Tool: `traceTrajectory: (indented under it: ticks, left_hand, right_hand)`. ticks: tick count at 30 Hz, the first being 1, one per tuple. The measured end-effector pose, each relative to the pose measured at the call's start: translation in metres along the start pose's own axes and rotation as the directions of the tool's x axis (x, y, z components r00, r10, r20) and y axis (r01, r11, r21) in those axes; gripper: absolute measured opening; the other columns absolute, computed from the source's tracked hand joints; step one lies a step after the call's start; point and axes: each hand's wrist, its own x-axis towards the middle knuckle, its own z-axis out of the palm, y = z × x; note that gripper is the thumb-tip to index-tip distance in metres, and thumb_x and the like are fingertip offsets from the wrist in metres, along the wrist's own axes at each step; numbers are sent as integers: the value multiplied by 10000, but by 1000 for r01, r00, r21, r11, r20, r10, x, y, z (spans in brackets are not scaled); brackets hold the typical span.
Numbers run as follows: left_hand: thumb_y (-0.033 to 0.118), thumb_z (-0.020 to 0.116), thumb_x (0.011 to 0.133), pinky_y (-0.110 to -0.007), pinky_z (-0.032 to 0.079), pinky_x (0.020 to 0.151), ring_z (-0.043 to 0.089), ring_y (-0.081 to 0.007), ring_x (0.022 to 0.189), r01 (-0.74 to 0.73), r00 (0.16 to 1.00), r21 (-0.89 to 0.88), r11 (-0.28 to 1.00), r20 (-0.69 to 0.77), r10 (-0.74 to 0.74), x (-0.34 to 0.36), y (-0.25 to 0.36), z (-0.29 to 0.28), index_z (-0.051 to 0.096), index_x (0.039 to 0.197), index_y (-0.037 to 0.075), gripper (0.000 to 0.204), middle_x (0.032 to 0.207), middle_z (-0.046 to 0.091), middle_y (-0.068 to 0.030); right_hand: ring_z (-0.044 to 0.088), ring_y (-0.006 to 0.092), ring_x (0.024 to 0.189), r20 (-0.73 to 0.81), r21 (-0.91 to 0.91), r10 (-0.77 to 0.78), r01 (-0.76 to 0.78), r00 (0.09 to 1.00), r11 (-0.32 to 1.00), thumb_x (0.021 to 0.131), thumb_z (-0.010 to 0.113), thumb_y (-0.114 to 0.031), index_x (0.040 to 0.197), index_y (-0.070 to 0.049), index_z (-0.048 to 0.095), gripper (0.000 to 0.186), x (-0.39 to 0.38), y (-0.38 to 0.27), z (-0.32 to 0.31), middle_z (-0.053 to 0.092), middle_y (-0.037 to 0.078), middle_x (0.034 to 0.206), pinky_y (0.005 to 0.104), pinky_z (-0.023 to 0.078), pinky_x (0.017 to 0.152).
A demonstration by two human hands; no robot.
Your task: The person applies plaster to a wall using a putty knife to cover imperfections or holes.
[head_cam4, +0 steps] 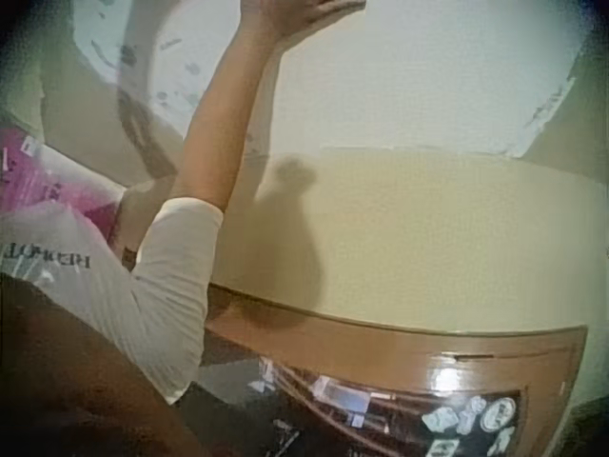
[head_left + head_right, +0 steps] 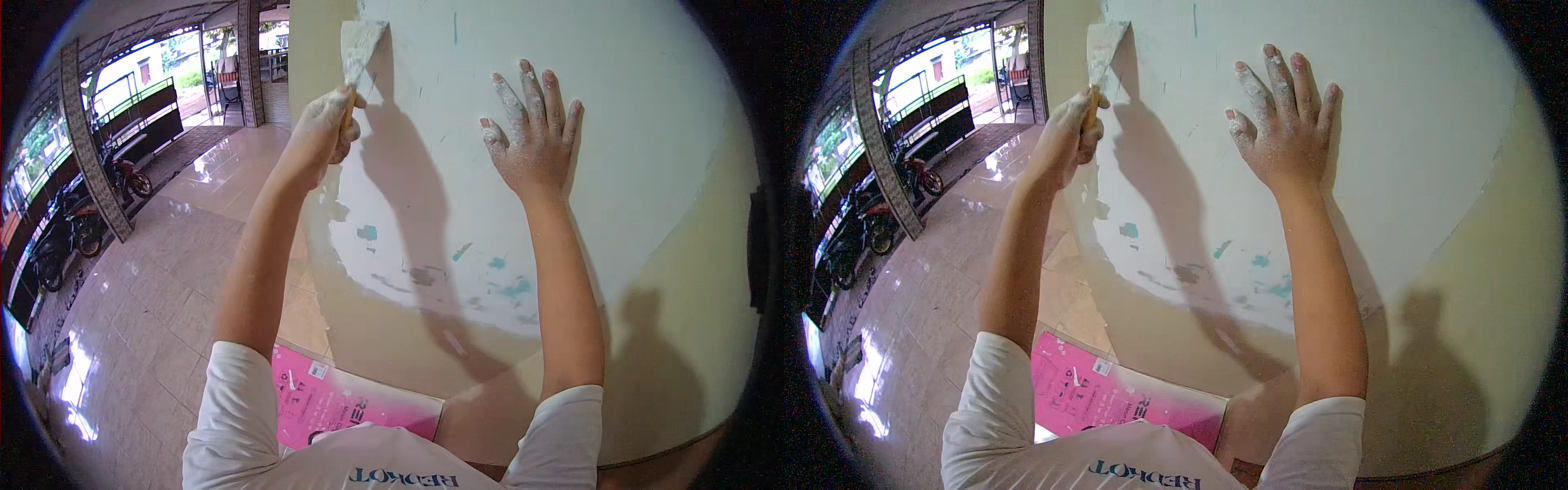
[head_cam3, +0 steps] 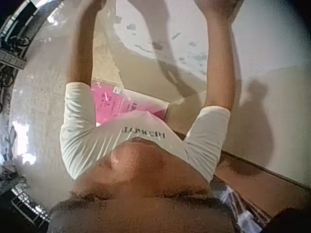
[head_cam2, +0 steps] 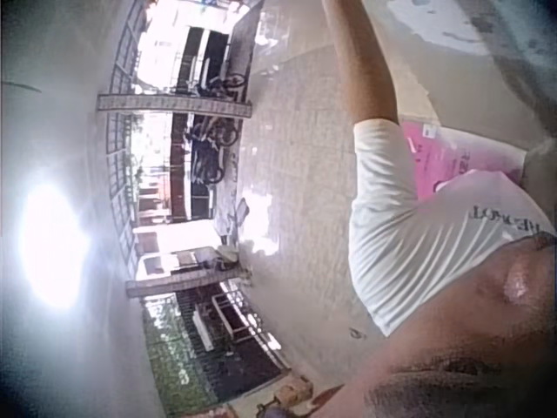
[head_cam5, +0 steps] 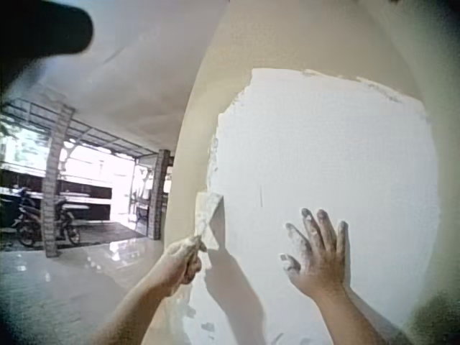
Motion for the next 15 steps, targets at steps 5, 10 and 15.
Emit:
traceTrajectory:
  ticks: [5,10,15]
  left_hand:
    - [465,441,940,-215,228,418,317,-60,487,126,986,-2,992,-107,-125,-75,-151,32,518,930,56,415,606,366,46]
    - [417,427,956,-220,303,427,396,-71,497,289,939,-173,942,-139,-314,-139,-247,38,520,787,88,382,607,462,9]
    - [465,384,954,-252,313,426,399,-84,455,158,968,20,987,-201,-151,-90,-174,23,526,728,62,483,550,458,4]
  right_hand:
    - [191,168,1376,-10,2,-19,19,1000,1000,861,488,-525,1374,-396,325,553,1,6,2,242,-84,1483,529,200,1087]
    - [191,178,1377,-44,11,-37,37,998,999,864,482,-525,1375,-395,316,553,4,2,4,254,-73,1477,542,188,1085]
    - [212,179,1370,-74,9,-41,42,996,999,867,493,-498,1364,-376,345,533,-2,9,7,287,-65,1465,546,213,1071]
